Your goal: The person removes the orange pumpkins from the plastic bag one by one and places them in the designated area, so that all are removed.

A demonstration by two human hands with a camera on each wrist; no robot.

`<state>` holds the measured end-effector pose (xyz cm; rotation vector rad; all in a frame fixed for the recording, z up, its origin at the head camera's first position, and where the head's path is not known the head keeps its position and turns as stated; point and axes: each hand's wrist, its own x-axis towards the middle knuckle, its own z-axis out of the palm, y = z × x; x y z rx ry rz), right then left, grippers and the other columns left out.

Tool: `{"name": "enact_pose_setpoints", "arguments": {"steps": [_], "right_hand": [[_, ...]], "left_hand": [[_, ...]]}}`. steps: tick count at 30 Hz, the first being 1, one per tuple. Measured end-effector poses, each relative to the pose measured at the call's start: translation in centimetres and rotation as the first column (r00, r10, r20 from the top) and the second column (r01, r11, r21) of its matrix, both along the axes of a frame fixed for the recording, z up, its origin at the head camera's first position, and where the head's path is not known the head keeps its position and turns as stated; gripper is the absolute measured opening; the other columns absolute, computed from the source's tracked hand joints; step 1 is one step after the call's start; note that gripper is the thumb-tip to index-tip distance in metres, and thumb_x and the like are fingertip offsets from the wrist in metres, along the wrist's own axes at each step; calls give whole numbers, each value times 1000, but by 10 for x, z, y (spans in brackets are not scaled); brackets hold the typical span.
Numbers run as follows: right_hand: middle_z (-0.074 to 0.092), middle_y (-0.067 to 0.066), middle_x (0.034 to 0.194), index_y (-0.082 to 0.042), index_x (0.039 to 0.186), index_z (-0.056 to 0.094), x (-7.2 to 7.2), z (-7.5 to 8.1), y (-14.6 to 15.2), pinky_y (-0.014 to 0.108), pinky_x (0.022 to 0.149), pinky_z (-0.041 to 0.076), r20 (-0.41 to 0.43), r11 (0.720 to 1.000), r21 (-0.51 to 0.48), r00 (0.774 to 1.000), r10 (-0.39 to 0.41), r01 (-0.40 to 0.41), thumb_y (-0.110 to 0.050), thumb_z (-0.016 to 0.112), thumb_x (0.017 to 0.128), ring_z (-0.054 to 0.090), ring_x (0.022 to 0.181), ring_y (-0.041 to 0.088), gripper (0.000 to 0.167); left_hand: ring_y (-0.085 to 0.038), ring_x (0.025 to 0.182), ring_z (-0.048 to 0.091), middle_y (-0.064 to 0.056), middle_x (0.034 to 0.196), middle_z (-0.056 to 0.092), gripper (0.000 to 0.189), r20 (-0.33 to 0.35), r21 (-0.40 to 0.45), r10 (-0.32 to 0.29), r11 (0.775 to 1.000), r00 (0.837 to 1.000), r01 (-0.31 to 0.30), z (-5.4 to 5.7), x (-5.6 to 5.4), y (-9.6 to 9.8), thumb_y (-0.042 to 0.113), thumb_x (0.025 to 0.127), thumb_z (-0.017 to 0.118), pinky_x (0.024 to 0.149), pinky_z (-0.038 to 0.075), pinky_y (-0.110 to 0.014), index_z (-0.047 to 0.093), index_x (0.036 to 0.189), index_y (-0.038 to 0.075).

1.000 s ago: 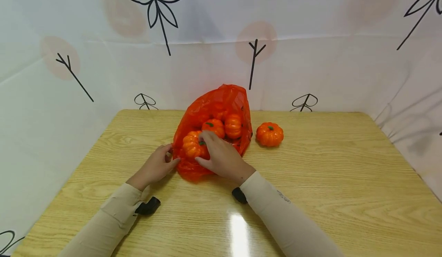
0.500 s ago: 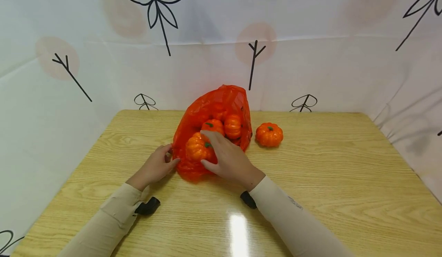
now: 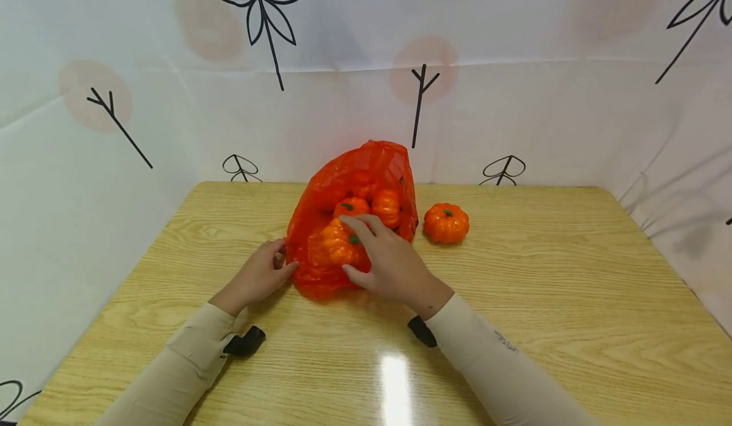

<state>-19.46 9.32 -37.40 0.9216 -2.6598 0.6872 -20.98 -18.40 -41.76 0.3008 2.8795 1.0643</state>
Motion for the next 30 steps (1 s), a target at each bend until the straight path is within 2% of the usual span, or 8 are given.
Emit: {"name": "enact_pose_setpoints", "arguments": {"steps": [5, 9, 18, 21, 26, 28, 30], "right_hand": [[46, 7, 144, -20, 150, 39, 0, 2, 5, 20, 53, 44, 5, 1000, -2, 1000, -19, 19, -34, 75, 87, 54, 63, 7, 74], [44, 8, 145, -20, 149, 39, -3, 4, 11, 21, 50, 41, 12, 999, 17, 999, -44, 43, -33, 74, 87, 48, 56, 7, 73], [41, 12, 148, -20, 150, 38, -12, 14, 26, 26, 53, 46, 34, 989, 41, 989, -143, 142, -33, 74, 87, 50, 57, 18, 73], [40, 13, 148, -18, 150, 39, -17, 16, 34, 26, 53, 47, 39, 986, 21, 986, -164, 163, -32, 74, 88, 51, 60, 18, 73], [40, 15, 146, -15, 149, 39, -23, 19, 48, 27, 51, 44, 16, 981, -27, 981, -193, 194, -28, 73, 88, 44, 51, 15, 71], [41, 17, 146, -15, 149, 39, -25, 20, 53, 30, 53, 45, 5, 977, -41, 977, -211, 211, -27, 72, 89, 47, 53, 16, 70], [41, 19, 146, -14, 149, 38, -26, 22, 58, 36, 59, 51, 4, 971, -54, 972, -235, 235, -27, 72, 90, 55, 63, 21, 69]], "left_hand": [[-21, 80, 49, -11, 105, 55, 36, 10, -11, 5, 1000, 1000, -4, 1, 0, 1, 24, 95, 68, 71, 42, -31, 58, 126, 9], [-21, 80, 49, -10, 104, 54, 37, 13, -17, 6, 1000, 1000, -6, 1, 0, 2, 25, 95, 68, 70, 41, -31, 58, 126, 9], [-20, 77, 48, -10, 100, 52, 37, 5, -16, 8, 1000, 1000, -8, 0, 0, 1, 24, 94, 68, 67, 40, -31, 58, 126, 8], [-20, 77, 48, -10, 100, 52, 36, 7, -12, 9, 1000, 1000, -9, 1, 0, 1, 24, 94, 69, 67, 40, -31, 58, 125, 8], [-21, 78, 48, -10, 101, 53, 37, 10, -15, 10, 1000, 1000, -10, 2, 1, 2, 24, 94, 69, 67, 40, -31, 58, 126, 8], [-21, 78, 48, -10, 101, 53, 36, 9, -17, 13, 1000, 1000, -13, 2, 0, 1, 24, 94, 68, 68, 40, -31, 58, 125, 8], [-21, 79, 48, -10, 101, 53, 35, 10, -18, 15, 1000, 1000, -15, 2, 0, 1, 24, 94, 68, 68, 40, -31, 59, 124, 8]]}}
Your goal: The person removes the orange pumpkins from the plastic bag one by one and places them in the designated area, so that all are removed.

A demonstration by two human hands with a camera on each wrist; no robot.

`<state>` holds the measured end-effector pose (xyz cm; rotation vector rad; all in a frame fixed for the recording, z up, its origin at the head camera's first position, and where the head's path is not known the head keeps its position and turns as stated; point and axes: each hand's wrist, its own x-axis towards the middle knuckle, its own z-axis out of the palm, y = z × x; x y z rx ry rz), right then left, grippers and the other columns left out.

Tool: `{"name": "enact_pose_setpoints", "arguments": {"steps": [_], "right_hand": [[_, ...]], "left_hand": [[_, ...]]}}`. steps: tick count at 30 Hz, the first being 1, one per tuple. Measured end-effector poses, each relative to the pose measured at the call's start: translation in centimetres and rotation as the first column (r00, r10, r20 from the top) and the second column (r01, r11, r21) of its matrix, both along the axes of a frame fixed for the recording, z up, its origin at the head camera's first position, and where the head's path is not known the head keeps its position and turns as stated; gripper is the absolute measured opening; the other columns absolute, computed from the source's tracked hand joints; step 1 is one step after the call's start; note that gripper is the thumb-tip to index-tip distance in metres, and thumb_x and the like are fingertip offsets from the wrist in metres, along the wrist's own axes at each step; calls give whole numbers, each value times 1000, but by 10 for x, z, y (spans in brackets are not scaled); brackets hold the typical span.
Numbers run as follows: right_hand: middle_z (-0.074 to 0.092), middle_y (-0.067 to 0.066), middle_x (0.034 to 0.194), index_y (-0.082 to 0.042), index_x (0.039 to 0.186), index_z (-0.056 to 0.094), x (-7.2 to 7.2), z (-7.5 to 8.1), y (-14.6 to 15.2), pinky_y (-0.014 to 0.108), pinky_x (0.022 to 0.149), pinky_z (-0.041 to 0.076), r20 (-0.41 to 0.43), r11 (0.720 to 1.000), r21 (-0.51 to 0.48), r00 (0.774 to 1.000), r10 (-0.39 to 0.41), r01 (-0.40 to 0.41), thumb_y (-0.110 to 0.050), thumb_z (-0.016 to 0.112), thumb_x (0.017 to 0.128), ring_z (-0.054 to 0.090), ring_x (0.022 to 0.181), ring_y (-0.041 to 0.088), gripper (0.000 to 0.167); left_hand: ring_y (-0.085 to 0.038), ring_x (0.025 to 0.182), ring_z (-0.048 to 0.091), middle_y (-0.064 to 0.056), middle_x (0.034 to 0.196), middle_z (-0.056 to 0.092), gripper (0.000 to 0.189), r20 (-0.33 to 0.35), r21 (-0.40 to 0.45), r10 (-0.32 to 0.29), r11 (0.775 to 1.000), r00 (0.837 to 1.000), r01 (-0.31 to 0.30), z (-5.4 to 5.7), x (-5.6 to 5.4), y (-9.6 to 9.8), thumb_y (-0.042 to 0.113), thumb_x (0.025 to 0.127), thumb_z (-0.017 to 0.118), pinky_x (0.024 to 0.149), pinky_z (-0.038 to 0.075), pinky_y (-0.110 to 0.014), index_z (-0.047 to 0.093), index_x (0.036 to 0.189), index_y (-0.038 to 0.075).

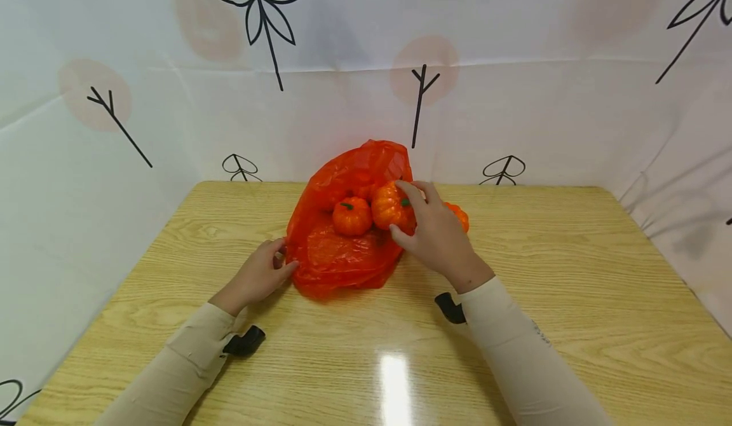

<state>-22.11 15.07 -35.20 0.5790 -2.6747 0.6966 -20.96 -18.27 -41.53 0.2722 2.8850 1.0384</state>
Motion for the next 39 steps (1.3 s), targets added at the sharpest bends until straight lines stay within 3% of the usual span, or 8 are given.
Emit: {"name": "enact_pose_setpoints", "arguments": {"steps": [3, 7, 16, 24, 30, 39], "right_hand": [[40, 22, 147, -15, 151, 37, -2, 3, 7, 50, 73, 57, 15, 999, -17, 999, -49, 49, -27, 70, 91, 63, 85, 35, 69], [39, 24, 146, -16, 151, 37, -6, 6, 15, 61, 85, 53, 18, 993, -41, 994, -111, 111, -27, 68, 90, 61, 102, 45, 69], [40, 28, 143, -12, 149, 39, -14, 6, 31, 63, 80, 53, 11, 974, -83, 978, -209, 209, -25, 68, 89, 62, 93, 50, 68], [36, 31, 145, -12, 152, 35, -17, 11, 44, 68, 88, 48, 80, 961, -93, 964, -253, 260, -27, 66, 91, 55, 108, 54, 70], [35, 31, 146, -12, 154, 32, -20, 11, 56, 69, 88, 47, 114, 949, -95, 950, -289, 300, -30, 64, 92, 54, 107, 55, 71], [27, 34, 151, -11, 157, 25, -27, 5, 74, 73, 95, 41, 212, 921, -70, 908, -362, 384, -34, 60, 95, 50, 113, 60, 76]], "left_hand": [[-21, 80, 49, -11, 102, 53, 34, -2, -2, 0, 1000, 1000, 0, 0, 0, 0, 24, 94, 68, 69, 41, -31, 59, 123, 8], [-21, 81, 49, -11, 103, 54, 35, 0, -4, 0, 1000, 1000, 0, 1, -1, 0, 24, 94, 69, 69, 41, -31, 59, 124, 8], [-22, 82, 49, -11, 103, 55, 32, -9, -9, -7, 1000, 1000, 7, 1, 0, 0, 23, 94, 69, 72, 42, -32, 60, 121, 8], [-21, 82, 49, -11, 104, 55, 31, -6, 2, -5, 1000, 1000, 5, 1, 0, 0, 22, 94, 69, 72, 42, -31, 60, 119, 7], [-21, 83, 49, -11, 105, 55, 32, -9, 2, -7, 1000, 1000, 7, 1, 0, 0, 23, 94, 69, 73, 42, -31, 60, 121, 8], [-21, 80, 48, -11, 99, 53, 29, -4, -9, -7, 1000, 1000, 7, 0, 0, -1, 23, 95, 68, 70, 41, -31, 60, 118, 8]]}}
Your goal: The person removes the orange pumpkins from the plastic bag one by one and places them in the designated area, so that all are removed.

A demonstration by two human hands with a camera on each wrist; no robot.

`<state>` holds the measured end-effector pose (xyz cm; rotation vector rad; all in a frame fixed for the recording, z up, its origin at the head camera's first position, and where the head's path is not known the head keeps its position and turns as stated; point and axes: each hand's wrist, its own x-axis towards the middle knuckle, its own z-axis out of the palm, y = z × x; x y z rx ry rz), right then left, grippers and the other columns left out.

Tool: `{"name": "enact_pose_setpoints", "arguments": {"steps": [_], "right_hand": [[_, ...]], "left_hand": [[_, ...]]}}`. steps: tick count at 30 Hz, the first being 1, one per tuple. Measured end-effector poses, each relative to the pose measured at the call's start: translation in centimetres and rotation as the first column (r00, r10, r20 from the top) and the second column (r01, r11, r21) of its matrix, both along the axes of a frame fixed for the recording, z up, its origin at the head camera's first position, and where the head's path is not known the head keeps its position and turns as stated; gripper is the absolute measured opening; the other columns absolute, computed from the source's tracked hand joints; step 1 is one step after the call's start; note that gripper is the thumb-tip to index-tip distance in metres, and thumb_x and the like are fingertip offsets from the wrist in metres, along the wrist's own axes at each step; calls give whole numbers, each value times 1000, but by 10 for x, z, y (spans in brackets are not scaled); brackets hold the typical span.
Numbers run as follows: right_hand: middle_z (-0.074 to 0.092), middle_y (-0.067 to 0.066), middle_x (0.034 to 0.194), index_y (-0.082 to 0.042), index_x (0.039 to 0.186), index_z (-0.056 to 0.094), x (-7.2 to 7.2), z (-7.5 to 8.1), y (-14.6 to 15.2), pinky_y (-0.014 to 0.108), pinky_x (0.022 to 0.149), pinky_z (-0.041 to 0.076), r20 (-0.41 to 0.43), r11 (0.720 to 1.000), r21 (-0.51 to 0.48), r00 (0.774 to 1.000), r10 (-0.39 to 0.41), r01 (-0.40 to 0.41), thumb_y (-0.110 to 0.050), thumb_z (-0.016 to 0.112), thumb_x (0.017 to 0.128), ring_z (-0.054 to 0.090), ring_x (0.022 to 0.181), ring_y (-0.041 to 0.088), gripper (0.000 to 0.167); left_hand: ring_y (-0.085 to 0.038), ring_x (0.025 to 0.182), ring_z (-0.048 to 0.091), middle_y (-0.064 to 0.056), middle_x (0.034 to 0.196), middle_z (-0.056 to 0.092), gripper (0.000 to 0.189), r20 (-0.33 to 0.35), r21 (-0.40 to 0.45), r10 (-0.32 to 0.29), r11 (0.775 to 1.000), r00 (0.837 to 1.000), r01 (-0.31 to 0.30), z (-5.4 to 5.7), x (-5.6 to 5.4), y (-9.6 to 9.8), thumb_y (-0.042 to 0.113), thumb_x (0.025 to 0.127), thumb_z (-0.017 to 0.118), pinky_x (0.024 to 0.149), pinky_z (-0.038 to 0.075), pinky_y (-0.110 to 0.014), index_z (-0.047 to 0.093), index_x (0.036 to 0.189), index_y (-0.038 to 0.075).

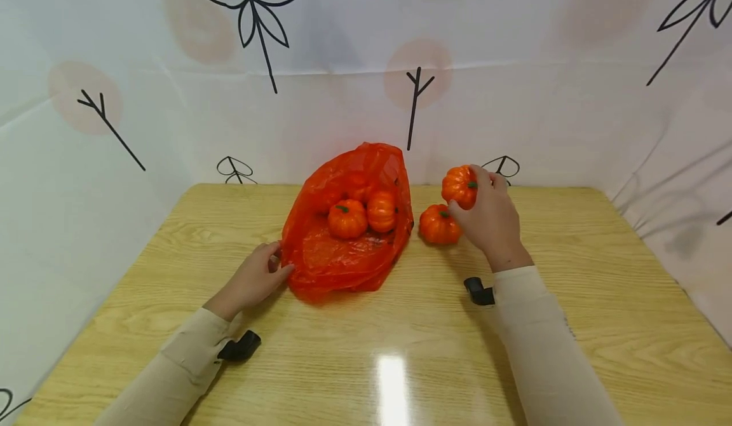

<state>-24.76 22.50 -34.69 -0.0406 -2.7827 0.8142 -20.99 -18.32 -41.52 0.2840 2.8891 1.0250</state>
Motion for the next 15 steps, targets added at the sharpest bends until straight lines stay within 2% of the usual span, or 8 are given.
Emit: {"name": "enact_pose_setpoints", "arguments": {"steps": [9, 15], "right_hand": [[26, 38, 149, -8, 157, 22, -8, -5, 16, 73, 95, 41, 58, 999, 14, 998, -38, 38, -36, 58, 95, 47, 112, 60, 76], [23, 41, 149, -5, 157, 19, -9, -11, 24, 73, 95, 41, 124, 998, 28, 991, -53, 50, -38, 56, 96, 46, 114, 61, 79]], "left_hand": [[-21, 77, 47, -11, 94, 50, 28, -28, -7, -10, 1000, 1000, 9, 2, -2, 0, 22, 94, 69, 67, 40, -31, 60, 116, 8], [-21, 77, 47, -11, 93, 50, 27, -13, -13, -14, 1000, 1000, 13, 0, -2, -1, 23, 95, 68, 67, 40, -30, 59, 116, 8]]}}
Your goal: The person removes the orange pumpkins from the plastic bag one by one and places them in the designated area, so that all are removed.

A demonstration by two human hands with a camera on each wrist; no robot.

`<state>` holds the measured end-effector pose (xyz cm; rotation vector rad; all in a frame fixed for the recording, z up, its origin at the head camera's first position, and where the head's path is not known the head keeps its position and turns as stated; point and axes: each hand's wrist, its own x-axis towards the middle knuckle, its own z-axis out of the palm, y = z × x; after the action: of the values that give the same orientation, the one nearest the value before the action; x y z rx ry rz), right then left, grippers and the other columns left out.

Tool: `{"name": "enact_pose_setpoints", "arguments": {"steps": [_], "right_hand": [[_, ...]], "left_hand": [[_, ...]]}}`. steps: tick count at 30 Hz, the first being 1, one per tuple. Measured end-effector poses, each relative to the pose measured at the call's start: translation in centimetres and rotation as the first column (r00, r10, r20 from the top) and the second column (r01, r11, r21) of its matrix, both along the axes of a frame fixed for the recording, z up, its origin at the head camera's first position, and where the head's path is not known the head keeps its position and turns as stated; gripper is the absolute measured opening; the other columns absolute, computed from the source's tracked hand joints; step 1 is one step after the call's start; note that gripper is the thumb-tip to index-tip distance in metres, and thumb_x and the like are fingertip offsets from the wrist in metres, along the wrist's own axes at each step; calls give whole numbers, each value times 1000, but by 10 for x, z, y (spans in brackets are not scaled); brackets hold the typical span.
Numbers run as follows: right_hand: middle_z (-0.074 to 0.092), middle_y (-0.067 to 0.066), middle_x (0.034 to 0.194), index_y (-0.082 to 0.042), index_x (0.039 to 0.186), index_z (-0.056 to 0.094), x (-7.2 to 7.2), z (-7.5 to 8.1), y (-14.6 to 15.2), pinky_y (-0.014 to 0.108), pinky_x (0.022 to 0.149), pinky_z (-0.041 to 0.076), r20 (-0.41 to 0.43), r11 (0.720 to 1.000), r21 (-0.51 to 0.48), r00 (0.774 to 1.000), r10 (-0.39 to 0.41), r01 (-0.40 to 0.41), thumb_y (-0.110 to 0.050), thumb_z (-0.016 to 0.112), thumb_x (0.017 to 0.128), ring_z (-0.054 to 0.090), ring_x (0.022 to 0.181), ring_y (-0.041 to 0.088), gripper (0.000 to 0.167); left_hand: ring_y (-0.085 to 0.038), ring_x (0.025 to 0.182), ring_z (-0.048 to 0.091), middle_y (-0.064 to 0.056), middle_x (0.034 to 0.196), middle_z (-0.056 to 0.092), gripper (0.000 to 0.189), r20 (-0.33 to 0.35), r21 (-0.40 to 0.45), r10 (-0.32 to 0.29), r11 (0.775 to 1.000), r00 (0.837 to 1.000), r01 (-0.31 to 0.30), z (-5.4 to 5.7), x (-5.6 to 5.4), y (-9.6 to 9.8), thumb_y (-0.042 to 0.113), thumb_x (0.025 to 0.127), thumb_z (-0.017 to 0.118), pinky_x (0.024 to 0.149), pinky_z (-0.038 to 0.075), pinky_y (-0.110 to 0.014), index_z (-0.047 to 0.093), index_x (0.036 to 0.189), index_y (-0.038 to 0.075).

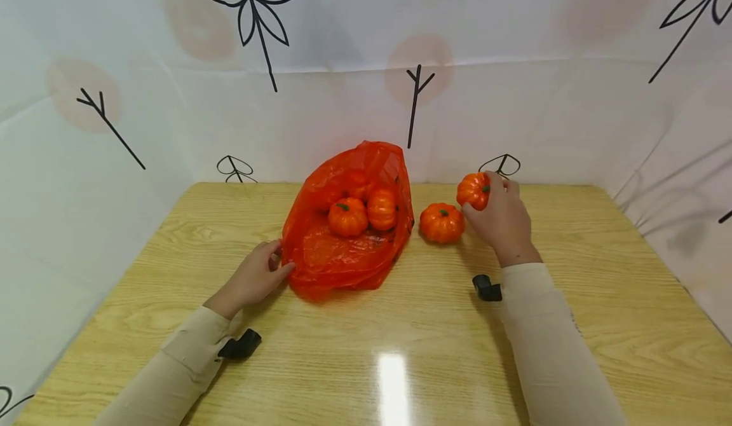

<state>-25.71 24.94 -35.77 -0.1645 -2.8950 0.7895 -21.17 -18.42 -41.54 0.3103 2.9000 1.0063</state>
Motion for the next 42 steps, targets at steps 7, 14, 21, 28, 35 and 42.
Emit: {"name": "enact_pose_setpoints", "arguments": {"steps": [7, 14, 21, 28, 35, 42], "right_hand": [[26, 43, 145, -4, 156, 19, -2, -5, 8, 72, 93, 42, 31, 1000, 18, 1000, 2, -2, -38, 55, 95, 47, 111, 60, 79], [25, 46, 143, -1, 156, 18, -3, -9, 14, 73, 94, 41, 127, 999, 24, 991, 35, -39, -36, 55, 94, 46, 114, 62, 80], [25, 47, 143, 0, 155, 18, -4, -12, 18, 72, 95, 40, 156, 998, 40, 986, 48, -55, -34, 55, 94, 44, 117, 63, 79], [23, 48, 143, 2, 156, 15, -6, -15, 22, 73, 99, 37, 187, 996, 17, 979, 79, -83, -35, 55, 95, 42, 120, 62, 81], [21, 47, 145, 2, 156, 14, -6, -17, 23, 73, 105, 32, 217, 995, -19, 971, 99, -97, -40, 54, 96, 39, 124, 60, 83], [22, 46, 146, 2, 156, 14, -8, -20, 24, 72, 106, 32, 220, 995, -13, 971, 96, -95, -43, 54, 97, 38, 126, 60, 85]], "left_hand": [[-21, 76, 47, -10, 92, 49, 28, -13, 0, -5, 1000, 1000, 5, 0, -2, 1, 23, 94, 68, 66, 40, -30, 59, 116, 8], [-21, 79, 47, -11, 96, 51, 29, 6, 2, -3, 1000, 1000, 3, 0, -1, 1, 23, 95, 68, 69, 41, -31, 59, 118, 8], [-20, 79, 48, -11, 99, 53, 28, -10, -15, 3, 1000, 1000, -3, -1, -2, 2, 23, 94, 68, 70, 41, -31, 59, 116, 7], [-20, 79, 48, -10, 99, 53, 27, -6, -17, 5, 1000, 1000, -5, -1, -2, 3, 23, 94, 68, 70, 41, -31, 60, 115, 8], [-20, 80, 49, -10, 101, 53, 27, -1, -21, 6, 1000, 1000, -6, -2, -1, 2, 24, 95, 68, 70, 41, -31, 60, 115, 8], [-20, 79, 49, -10, 101, 53, 27, -3, -23, 12, 1000, 1000, -12, -2, -1, 1, 24, 95, 68, 70, 41, -31, 60, 115, 8]]}}
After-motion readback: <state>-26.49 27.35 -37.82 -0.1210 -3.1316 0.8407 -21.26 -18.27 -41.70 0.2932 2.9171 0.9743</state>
